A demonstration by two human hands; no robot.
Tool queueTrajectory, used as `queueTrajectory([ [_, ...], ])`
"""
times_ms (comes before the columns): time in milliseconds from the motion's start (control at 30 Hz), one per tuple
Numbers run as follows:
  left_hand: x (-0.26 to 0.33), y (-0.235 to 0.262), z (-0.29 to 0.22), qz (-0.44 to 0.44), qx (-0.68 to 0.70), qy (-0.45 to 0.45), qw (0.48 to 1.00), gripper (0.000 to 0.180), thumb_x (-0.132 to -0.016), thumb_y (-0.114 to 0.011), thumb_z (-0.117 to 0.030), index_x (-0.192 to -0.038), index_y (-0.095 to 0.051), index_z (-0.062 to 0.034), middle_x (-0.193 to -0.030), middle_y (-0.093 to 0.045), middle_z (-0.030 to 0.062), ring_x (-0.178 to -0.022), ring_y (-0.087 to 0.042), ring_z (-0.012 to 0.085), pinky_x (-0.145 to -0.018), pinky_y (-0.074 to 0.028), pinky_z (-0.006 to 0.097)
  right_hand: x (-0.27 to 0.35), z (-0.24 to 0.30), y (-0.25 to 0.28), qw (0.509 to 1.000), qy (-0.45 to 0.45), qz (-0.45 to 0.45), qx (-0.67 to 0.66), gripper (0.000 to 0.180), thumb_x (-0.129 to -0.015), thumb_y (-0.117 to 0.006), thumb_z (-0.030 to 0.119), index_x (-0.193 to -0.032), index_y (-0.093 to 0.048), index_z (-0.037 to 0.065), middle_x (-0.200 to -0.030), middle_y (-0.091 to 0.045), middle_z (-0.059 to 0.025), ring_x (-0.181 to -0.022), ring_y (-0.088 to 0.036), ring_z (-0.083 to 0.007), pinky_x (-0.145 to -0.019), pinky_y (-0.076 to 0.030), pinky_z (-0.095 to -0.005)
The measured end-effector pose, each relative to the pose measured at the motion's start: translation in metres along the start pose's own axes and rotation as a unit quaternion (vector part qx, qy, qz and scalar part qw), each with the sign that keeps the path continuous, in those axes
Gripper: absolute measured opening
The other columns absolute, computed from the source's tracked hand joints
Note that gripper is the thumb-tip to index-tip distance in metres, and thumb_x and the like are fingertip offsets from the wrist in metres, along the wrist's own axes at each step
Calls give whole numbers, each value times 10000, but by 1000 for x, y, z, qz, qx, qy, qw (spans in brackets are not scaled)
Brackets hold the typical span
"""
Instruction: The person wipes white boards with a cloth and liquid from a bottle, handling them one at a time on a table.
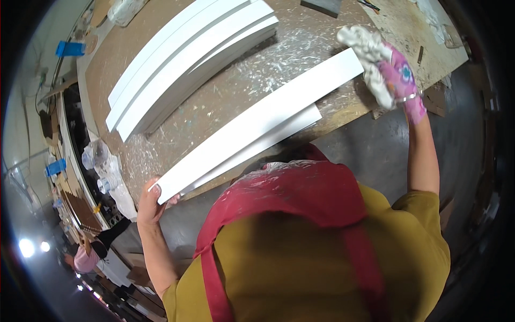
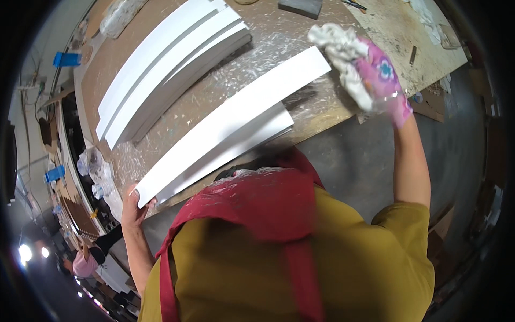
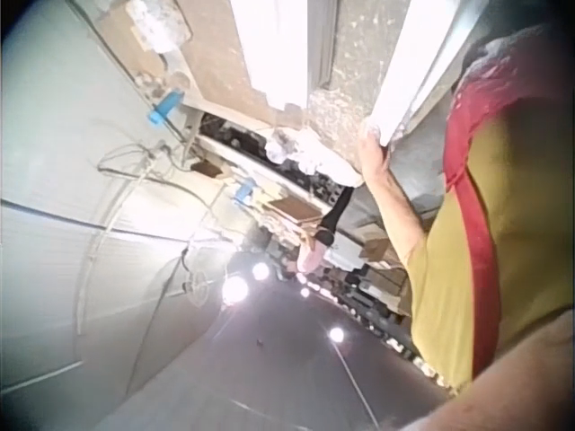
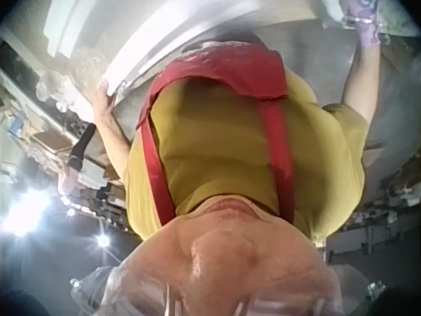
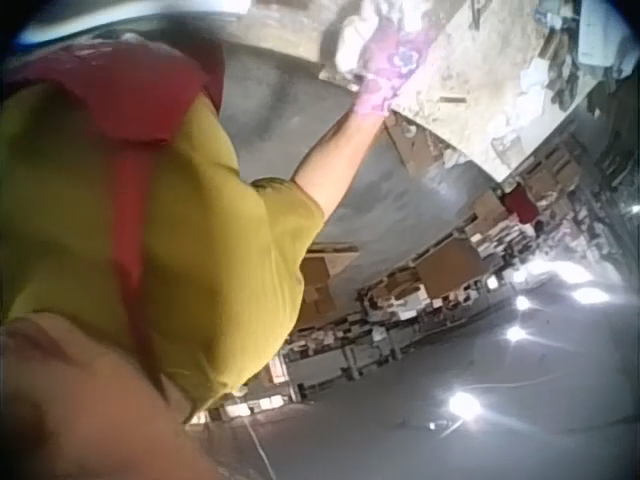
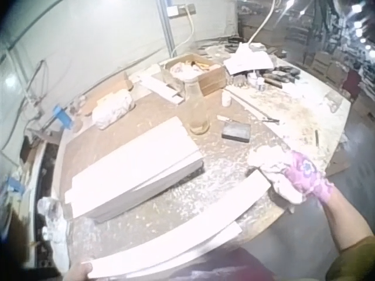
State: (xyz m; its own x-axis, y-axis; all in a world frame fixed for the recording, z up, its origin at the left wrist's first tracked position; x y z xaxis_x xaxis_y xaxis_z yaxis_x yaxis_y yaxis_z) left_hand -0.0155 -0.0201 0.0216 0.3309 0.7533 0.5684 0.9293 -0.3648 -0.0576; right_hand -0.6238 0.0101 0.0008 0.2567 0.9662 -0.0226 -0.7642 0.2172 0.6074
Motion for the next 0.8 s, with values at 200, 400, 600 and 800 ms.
queueTrajectory([
  [200,40,39,37,9,-30,59,998,378,-891,-548,-341,-934,-528,34,-764,-629,163,-646,-627,211,-556,-507,280,40,69,-54,932,144,89,320,491,-779,-571,149,-1266,-515,113,-1242,-521,-177,-1087,-528,-346,-950,-436,-398],
  [400,27,48,38,-27,-31,101,994,288,-922,-496,-253,-979,-503,29,-726,-627,153,-614,-615,182,-546,-496,259,51,81,-97,900,151,127,390,429,-765,-602,128,-1189,-544,121,-1195,-526,-125,-1080,-523,-286,-854,-479,-388],
  [600,31,32,11,-74,-457,150,874,413,-865,-611,-360,-1076,-554,-10,-785,-631,133,-717,-621,209,-650,-483,334,53,81,-108,906,114,135,384,454,-755,-604,106,-1204,-536,110,-1227,-529,-162,-1076,-534,-322,-876,-472,-399],
  [800,5,-48,-16,-81,-676,-229,696,513,-692,-736,-301,-1093,-542,-44,-1042,-583,130,-975,-548,327,-804,-430,418,56,66,-105,906,80,148,388,514,-753,-589,80,-1258,-499,105,-1276,-501,-177,-1137,-502,-340,-962,-419,-397],
])
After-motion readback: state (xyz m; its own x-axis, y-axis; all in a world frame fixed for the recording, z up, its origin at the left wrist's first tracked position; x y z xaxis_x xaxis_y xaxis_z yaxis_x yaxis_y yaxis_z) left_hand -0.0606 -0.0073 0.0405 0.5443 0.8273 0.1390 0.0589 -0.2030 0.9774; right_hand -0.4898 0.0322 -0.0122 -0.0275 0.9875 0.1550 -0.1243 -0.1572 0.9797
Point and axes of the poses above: each hand's wrist, its own x-axis away from the middle knuckle, its own y-axis out of the back of the hand, z = x × y, the point moved 5 cm from there along -x, towards the middle knuckle
